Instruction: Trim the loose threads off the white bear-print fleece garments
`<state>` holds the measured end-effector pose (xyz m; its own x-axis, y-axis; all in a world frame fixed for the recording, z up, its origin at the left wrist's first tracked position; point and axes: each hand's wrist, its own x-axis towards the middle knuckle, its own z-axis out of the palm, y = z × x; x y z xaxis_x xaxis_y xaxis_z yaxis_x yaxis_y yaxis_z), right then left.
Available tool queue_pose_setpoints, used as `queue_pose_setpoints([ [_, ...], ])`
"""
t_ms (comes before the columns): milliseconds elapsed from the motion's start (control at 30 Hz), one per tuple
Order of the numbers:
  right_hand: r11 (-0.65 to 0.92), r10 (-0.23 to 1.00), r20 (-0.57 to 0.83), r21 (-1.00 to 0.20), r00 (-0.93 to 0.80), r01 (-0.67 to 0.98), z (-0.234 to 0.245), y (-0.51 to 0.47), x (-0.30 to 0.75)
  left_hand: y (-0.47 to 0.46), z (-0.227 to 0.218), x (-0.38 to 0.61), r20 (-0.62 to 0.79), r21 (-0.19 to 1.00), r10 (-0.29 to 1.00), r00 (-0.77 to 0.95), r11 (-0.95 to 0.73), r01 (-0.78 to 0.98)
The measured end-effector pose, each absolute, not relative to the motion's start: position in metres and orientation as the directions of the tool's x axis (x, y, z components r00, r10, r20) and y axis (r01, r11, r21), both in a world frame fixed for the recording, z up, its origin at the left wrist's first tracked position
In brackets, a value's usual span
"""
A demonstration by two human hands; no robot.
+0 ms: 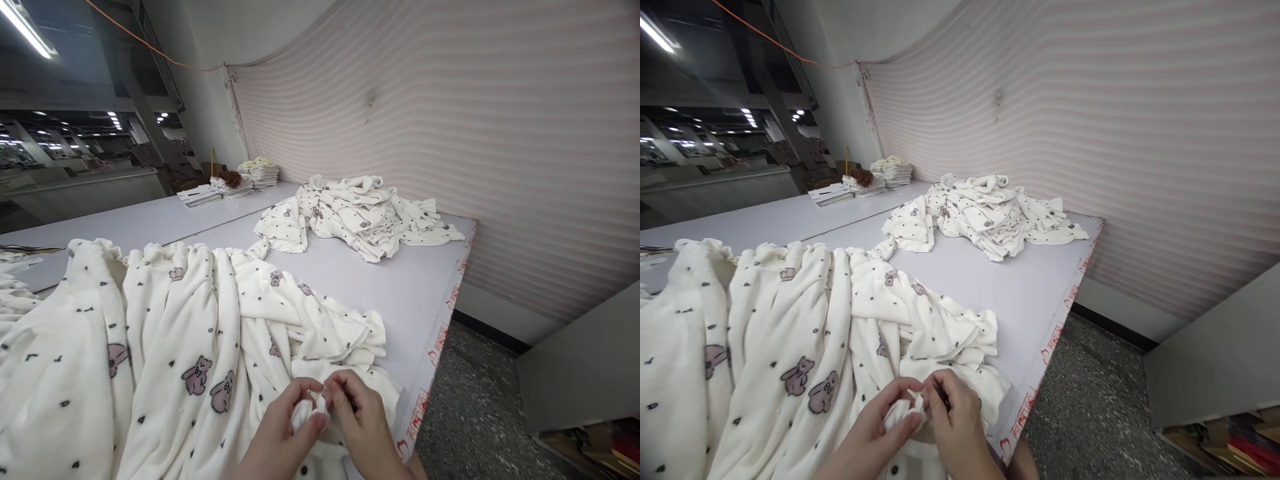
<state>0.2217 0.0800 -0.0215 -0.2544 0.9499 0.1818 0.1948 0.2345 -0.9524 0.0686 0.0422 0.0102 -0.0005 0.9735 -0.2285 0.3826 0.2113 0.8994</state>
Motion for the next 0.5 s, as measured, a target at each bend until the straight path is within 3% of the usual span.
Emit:
queue_pose_setpoints([
  [100, 0.178, 0.947, 0.139, -0.977, -0.289, 0.114, -0.0179, 0.0789, 0.226, 0.044, 0.0098, 0.0664, -0.231, 0.949, 0.973, 0.004, 0.225, 0.222],
  [167, 0.274, 0.905, 0.193, -0.946, -0.38, 0.173, -0.0161, 0.077, 0.2294, 0.0438, 0.0101, 0.0645, -0.215, 0.965, 0.976, 0.028, 0.208, 0.158],
  [267, 0.401, 0.867, 0.253, -0.867, -0.43, 0.298, -0.017, 0.0743, 0.2304, 0.0403, 0.0102, 0.0649, -0.213, 0.953, 0.975, 0.07, 0.191, 0.236],
  [400, 0.334, 0.913, 0.22, -0.886, -0.343, 0.321, -0.0231, 0.0741, 0.226, 0.0359, 0.0124, 0.0712, -0.238, 0.909, 0.971, -0.027, 0.233, 0.345],
  [500, 0.289, 0.92, 0.193, -0.921, -0.34, 0.26, -0.0224, 0.0758, 0.2264, 0.0365, 0.0161, 0.0728, -0.222, 0.917, 0.971, -0.09, 0.239, 0.318],
])
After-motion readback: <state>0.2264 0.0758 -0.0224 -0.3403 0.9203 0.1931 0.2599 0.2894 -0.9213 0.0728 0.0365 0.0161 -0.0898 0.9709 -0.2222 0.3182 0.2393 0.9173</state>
